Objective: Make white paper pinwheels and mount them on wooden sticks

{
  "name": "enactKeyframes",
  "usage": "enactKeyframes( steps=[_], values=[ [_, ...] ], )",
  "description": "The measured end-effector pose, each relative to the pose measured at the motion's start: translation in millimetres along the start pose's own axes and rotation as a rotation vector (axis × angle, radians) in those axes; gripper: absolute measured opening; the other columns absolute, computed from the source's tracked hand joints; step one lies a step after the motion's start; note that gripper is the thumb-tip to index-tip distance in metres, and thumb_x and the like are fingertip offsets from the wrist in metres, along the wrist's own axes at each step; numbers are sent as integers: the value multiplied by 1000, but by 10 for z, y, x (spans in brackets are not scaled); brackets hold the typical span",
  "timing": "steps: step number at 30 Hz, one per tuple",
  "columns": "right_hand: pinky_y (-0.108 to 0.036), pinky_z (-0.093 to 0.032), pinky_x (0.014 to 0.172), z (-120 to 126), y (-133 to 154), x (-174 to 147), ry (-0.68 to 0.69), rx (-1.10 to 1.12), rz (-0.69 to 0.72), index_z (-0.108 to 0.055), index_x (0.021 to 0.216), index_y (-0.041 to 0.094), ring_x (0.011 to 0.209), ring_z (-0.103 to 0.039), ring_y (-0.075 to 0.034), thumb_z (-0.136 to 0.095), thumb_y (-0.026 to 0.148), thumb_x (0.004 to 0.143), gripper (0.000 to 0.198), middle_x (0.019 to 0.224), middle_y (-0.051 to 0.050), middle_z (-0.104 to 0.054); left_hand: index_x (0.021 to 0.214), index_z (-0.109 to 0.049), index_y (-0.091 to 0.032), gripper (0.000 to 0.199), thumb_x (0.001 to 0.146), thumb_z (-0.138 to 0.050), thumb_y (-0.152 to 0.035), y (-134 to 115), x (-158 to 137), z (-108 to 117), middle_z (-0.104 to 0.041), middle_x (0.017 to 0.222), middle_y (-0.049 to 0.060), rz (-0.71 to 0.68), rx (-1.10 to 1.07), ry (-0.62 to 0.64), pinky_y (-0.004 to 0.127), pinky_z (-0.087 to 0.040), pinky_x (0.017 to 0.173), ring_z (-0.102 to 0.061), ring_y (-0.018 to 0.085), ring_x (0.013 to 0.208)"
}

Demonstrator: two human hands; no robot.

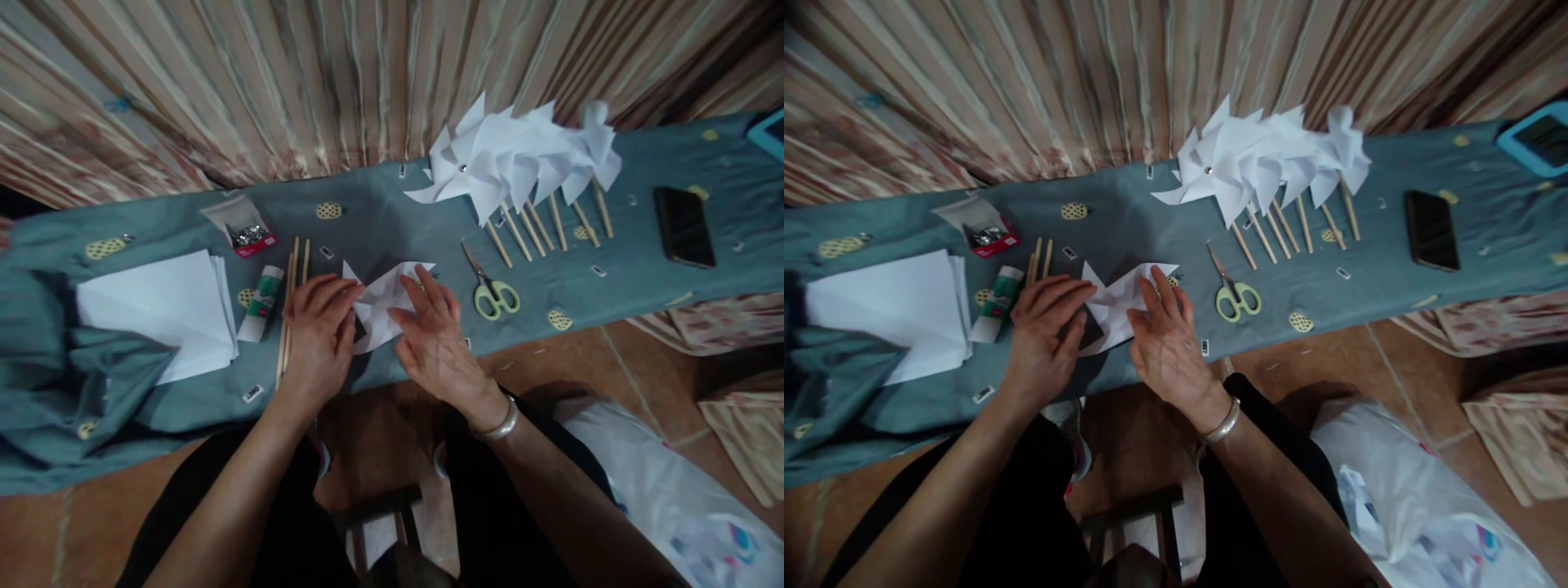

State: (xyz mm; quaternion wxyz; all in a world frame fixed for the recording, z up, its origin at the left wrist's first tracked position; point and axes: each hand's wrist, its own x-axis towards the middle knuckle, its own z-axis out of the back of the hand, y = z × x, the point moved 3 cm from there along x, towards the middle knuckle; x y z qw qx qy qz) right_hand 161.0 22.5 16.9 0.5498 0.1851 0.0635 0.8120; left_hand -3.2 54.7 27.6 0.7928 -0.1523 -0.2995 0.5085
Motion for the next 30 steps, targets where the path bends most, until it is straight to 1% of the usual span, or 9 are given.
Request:
enactKeyframes(
  steps=[3, 8, 11, 14, 18, 20, 23, 26, 30],
  values=[
    [-51, -23, 114, -7, -4, 29, -11, -9, 6, -66, 104, 14, 147, -17, -33, -51, 15, 82, 26, 149, -18, -41, 123, -61, -20, 37, 90, -45, -22, 77, -5, 62, -64, 122, 8, 56, -36, -32, 47, -38, 105, -50, 26, 121],
    [-49, -23, 114, -24, -18, 80, -59, -11, 5, -69, 96, 15, 147, -20, -32, -54, 17, 82, 21, 145, -16, -46, 124, -61, -19, 38, 89, -49, -27, 159, -51, 105, -64, 122, 10, 162, -180, -18, 43, -41, 104, -56, 25, 116],
    [-49, -24, 114, -30, -24, 105, -67, -9, 4, -71, 93, 16, 146, -22, -32, -57, 16, 81, 19, 144, -15, -49, 127, -59, -19, 43, 88, -54, -35, 207, -96, 78, -67, 119, 10, 312, -392, 1, 40, -48, 97, -63, 24, 107],
    [-50, -24, 113, -34, -33, 120, -69, 2, -3, -71, 90, 17, 145, -23, -32, -56, 14, 81, 18, 142, -13, -51, 126, -59, -18, 51, 82, -63, -42, 229, -134, 16, -71, 108, 10, 500, -658, 3, 39, -50, 92, -67, 25, 100],
    [-51, -22, 113, -41, -60, 116, -79, 45, -14, -72, 89, 18, 146, -22, -31, -56, 15, 82, 18, 143, -11, -51, 126, -55, -15, 62, 73, -75, -41, 172, -145, -51, -74, 99, 11, 744, -1079, -21, 42, -53, 89, -69, 27, 99],
    [-51, -23, 113, -39, -76, 109, -86, 70, -23, -72, 89, 19, 146, -21, -30, -56, 16, 82, 18, 144, -11, -49, 127, -52, -14, 65, 72, -77, -38, 116, -145, -65, -75, 95, 12, 830, -1218, -29, 43, -52, 90, -70, 26, 97],
    [-51, -24, 112, -16, -94, 101, -96, 104, -49, -73, 91, 20, 146, -21, -30, -56, 14, 81, 20, 144, -10, -49, 127, -51, -13, 64, 72, -77, -35, 45, -162, -93, -75, 89, 11, 918, -1317, -22, 42, -51, 93, -71, 25, 93],
    [-50, -26, 111, 18, -94, 95, -95, 127, -75, -74, 92, 21, 145, -23, -30, -56, 13, 81, 22, 144, -10, -50, 121, -54, -13, 58, 73, -77, -35, 10, -190, -147, -75, 84, 9, 978, -1354, -5, 42, -51, 91, -71, 26, 93],
    [-50, -26, 111, 42, -78, 75, -96, 143, -75, -74, 91, 21, 145, -24, -30, -58, 14, 81, 20, 144, -9, -51, 118, -57, -15, 52, 75, -74, -38, -21, -188, -211, -75, 89, 9, 954, -1354, 46, 40, -51, 89, -69, 26, 97]
  ],
)
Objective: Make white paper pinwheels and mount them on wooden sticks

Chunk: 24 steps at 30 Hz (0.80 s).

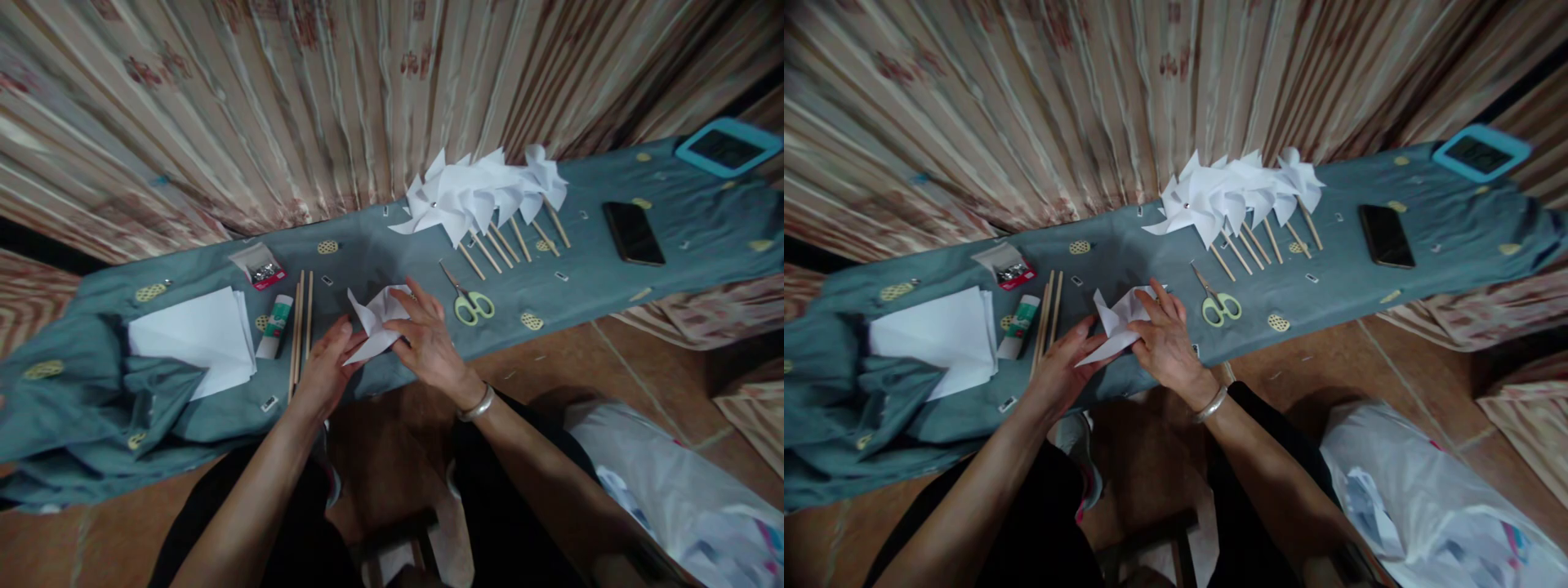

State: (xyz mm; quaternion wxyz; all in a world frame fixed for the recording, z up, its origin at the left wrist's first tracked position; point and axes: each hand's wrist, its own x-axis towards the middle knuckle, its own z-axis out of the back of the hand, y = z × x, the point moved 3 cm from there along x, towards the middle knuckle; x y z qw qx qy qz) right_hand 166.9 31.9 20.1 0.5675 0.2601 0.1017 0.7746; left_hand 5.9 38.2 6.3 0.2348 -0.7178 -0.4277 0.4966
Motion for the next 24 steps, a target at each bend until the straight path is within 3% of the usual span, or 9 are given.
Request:
enactKeyframes(
  steps=[6, 17, 24],
  values=[
    [-50, -25, 111, 10, 5, -43, -5, 5, 9, -72, 94, 22, 146, -23, -29, -56, 15, 83, 21, 145, -8, -49, 112, -62, -19, 47, 71, -75, -39, -2, 11, -63, -75, 97, 6, -5, 32, 61, 35, -52, 84, -68, 24, 98],
    [-50, -28, 111, 23, 76, -147, -72, -62, 54, -67, 103, 25, 147, -20, -27, -55, 18, 86, 23, 148, -6, -45, 103, -69, -13, 42, 66, -80, -30, -45, -26, -133, -75, 92, 6, 7, -19, 148, 24, -48, 74, -67, 16, 80],
    [-51, -27, 111, 44, 152, -200, -70, -79, 74, -64, 111, 21, 148, -17, -29, -52, 19, 88, 27, 150, -12, -41, 98, -70, -12, 40, 63, -82, -26, -21, -6, -121, -75, 87, 5, -17, -55, 175, 24, -49, 75, -67, 15, 75]
  ],
)
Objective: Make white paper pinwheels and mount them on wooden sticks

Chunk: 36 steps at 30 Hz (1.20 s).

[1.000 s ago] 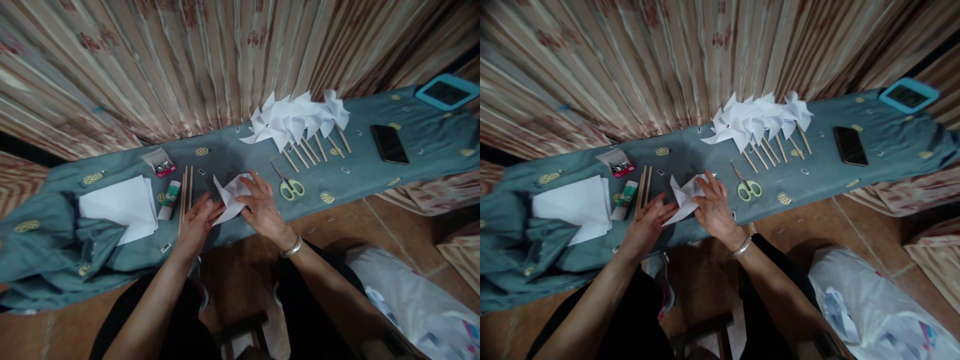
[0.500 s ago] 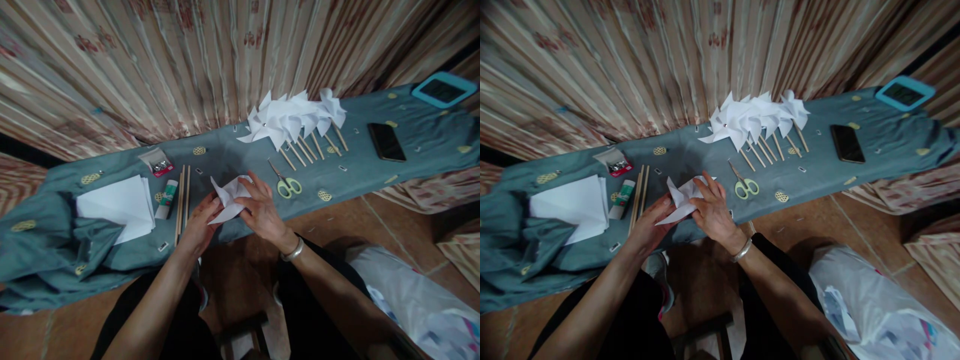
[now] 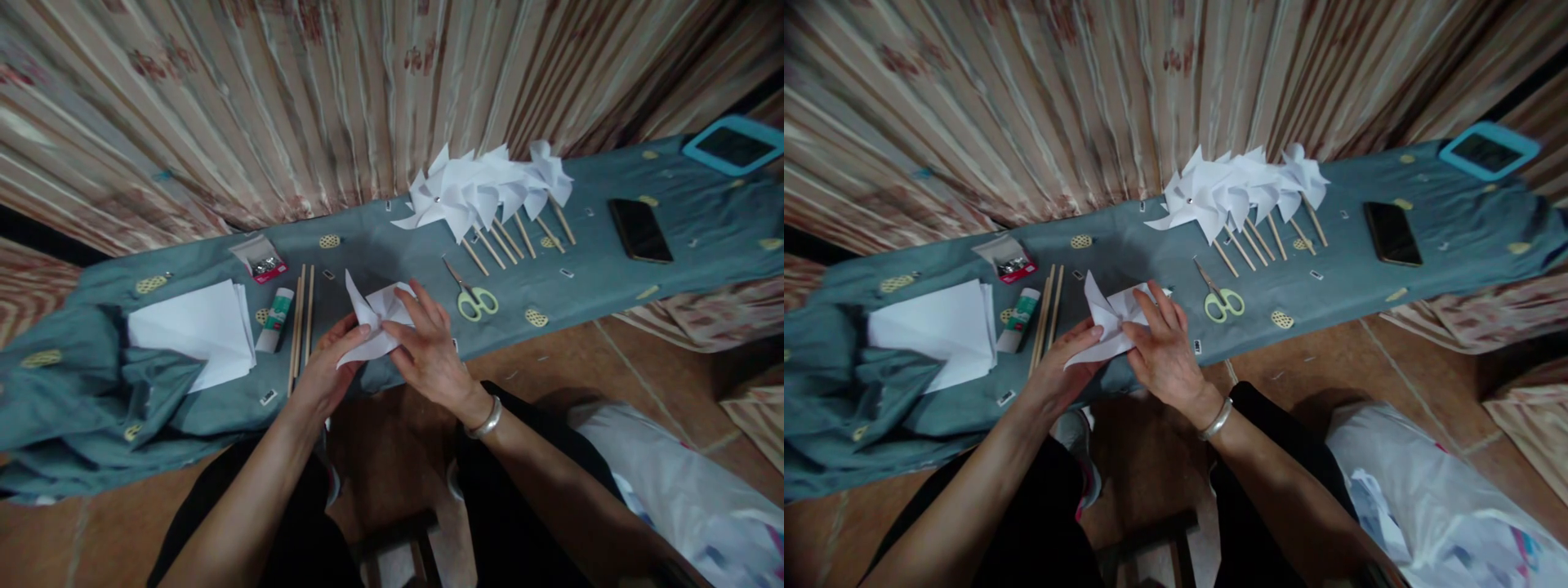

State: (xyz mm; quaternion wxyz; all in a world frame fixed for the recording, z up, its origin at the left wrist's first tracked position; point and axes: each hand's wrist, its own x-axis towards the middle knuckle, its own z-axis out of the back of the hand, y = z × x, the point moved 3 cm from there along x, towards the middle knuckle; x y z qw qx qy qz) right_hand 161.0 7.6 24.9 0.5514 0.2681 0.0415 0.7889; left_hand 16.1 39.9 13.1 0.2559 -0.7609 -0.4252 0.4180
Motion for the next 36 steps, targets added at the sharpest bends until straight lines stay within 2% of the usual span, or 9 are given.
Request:
enactKeyframes(
  steps=[4, 8, 14, 19, 25, 36],
  values=[
    [-54, -26, 111, 2, 30, -24, 9, 8, 8, -59, 120, 21, 148, -14, -29, -52, 20, 87, 34, 153, -13, -35, 96, -71, -12, 39, 61, -83, -24, -15, 1, 18, -75, 83, 5, 3, -19, -32, 24, -50, 71, -67, 14, 70],
    [-54, -26, 111, 5, 39, -38, -2, 17, 16, -56, 124, 21, 148, -13, -30, -54, 26, 87, 37, 154, -13, -32, 96, -72, -11, 40, 61, -83, -27, -54, -7, 0, -76, 87, 7, -25, 13, 0, 24, -50, 72, -68, 16, 73],
    [-54, -26, 111, 20, 33, -44, -13, 11, 40, -55, 125, 21, 148, -12, -30, -56, 45, 88, 44, 154, -16, -31, 104, -71, -12, 46, 61, -83, -25, -84, -18, -18, -76, 94, 8, -33, 55, 19, 25, -50, 75, -70, 19, 80],
    [-53, -25, 112, 45, 32, -48, -20, -4, 71, -54, 127, 18, 148, -12, -32, -55, 55, 87, 54, 154, -18, -30, 101, -72, -13, 48, 56, -85, -22, -99, -12, -11, -76, 93, 9, -46, 90, 28, 29, -52, 78, -71, 22, 83],
    [-54, -25, 112, 63, 36, -57, 14, -16, 65, -53, 130, 20, 149, -11, -32, -53, 58, 87, 57, 155, -16, -28, 89, -73, -13, 41, 52, -87, -20, -104, 10, 12, -76, 85, 6, -52, 127, -24, 26, -51, 71, -69, 17, 71],
    [-56, -25, 112, 77, 73, -85, 12, 56, 78, -51, 134, 25, 149, -11, -33, -58, 57, 85, 59, 158, -12, -24, 82, -74, -14, 35, 51, -89, -24, -61, -18, -17, -76, 80, 4, -94, 129, -158, 27, -53, 70, -67, 15, 67]
  ],
)
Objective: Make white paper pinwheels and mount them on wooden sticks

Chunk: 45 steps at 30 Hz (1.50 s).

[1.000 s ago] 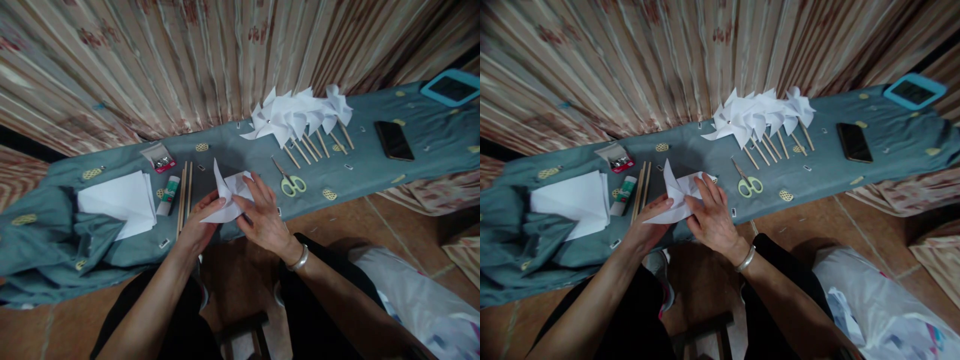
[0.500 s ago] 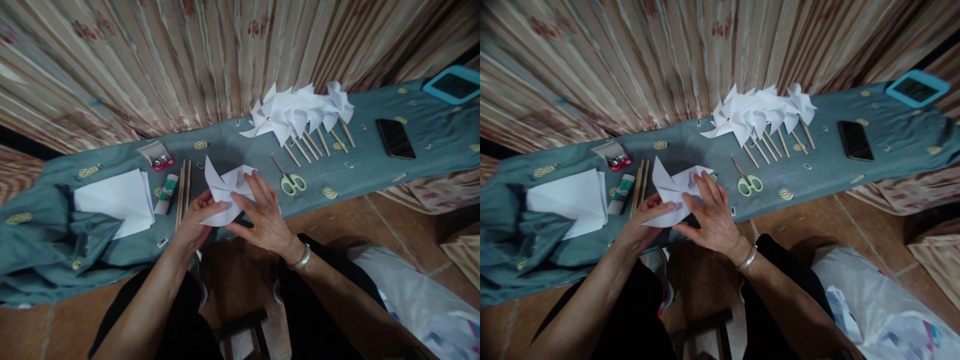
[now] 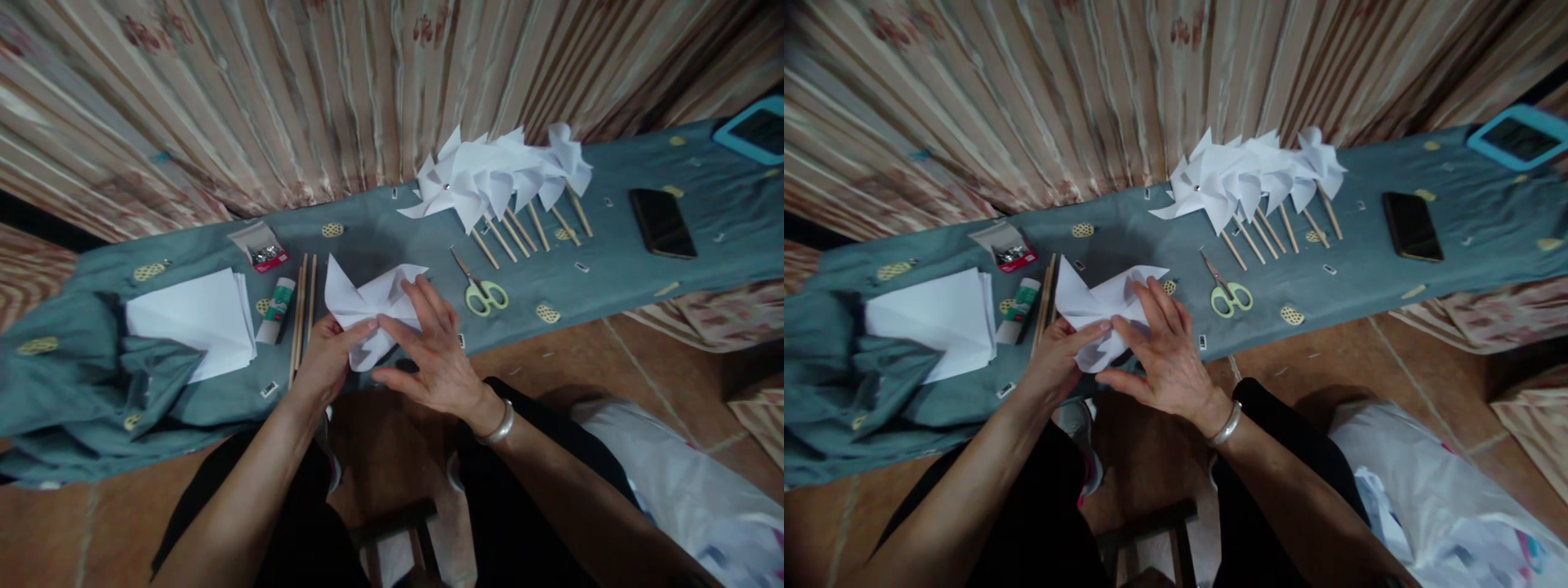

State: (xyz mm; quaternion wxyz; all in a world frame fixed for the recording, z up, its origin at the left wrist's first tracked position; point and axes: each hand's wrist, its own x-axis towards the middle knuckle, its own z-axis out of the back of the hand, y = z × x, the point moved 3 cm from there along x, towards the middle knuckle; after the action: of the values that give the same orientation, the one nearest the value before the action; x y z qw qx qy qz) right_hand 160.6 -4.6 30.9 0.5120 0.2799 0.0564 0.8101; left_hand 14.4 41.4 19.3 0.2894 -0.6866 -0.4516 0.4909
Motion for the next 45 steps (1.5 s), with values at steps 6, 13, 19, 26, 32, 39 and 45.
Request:
enactKeyframes(
  steps=[6, 13, 19, 26, 32, 39, 45],
  values=[
    [-56, -26, 114, 37, -9, 7, -34, 92, -26, -56, 129, 27, 149, -10, -31, -58, 50, 87, 47, 160, -6, -20, 76, -74, -15, 32, 49, -89, -24, 0, 4, -8, -75, 73, 2, 14, -37, 18, 25, -52, 65, -64, 13, 60],
    [-57, -25, 115, 66, -48, 2, -79, 247, -55, -62, 123, 29, 149, -12, -30, -49, 41, 93, 34, 160, 0, -19, 80, -75, -15, 31, 53, -88, -25, 34, -3, -6, -76, 80, 4, 19, -38, 63, 26, -52, 63, -65, 15, 62],
    [-58, -22, 117, 62, -70, 3, -101, 324, -67, -64, 121, 30, 149, -12, -30, -49, 39, 93, 32, 160, 3, -22, 81, -74, -14, 31, 55, -86, -25, 27, -20, -24, -76, 79, 5, 26, -23, 69, 26, -52, 61, -67, 16, 63],
    [-57, -19, 118, 67, -67, 26, -123, 362, -23, -63, 122, 33, 149, -12, -30, -48, 44, 93, 34, 159, 5, -24, 77, -73, -14, 31, 50, -85, -24, 22, -18, -36, -76, 79, 6, 13, -29, -13, 27, -53, 64, -69, 19, 67],
    [-58, -17, 118, 220, -115, 51, -203, 360, -76, -63, 123, 28, 148, -16, -31, -45, 44, 95, 37, 158, -1, -28, 83, -74, -13, 36, 50, -85, -24, 7, 18, -5, -76, 79, 7, -44, -80, -44, 30, -54, 71, -71, 21, 71],
    [-57, -17, 119, 353, -133, 98, -238, 352, -136, -65, 122, 26, 148, -18, -31, -42, 46, 96, 40, 156, -3, -32, 83, -73, -12, 41, 45, -88, -23, -40, 28, -2, -76, 78, 6, -78, -146, -65, 31, -54, 74, -71, 21, 71],
    [-52, -19, 119, 343, -67, 127, -232, 420, -220, -68, 118, 26, 147, -23, -27, -44, 48, 95, 39, 154, -4, -37, 79, -74, -12, 38, 45, -87, -21, -73, 0, 14, -76, 76, 5, -72, -192, -66, 28, -53, 72, -68, 17, 66]
  ],
)
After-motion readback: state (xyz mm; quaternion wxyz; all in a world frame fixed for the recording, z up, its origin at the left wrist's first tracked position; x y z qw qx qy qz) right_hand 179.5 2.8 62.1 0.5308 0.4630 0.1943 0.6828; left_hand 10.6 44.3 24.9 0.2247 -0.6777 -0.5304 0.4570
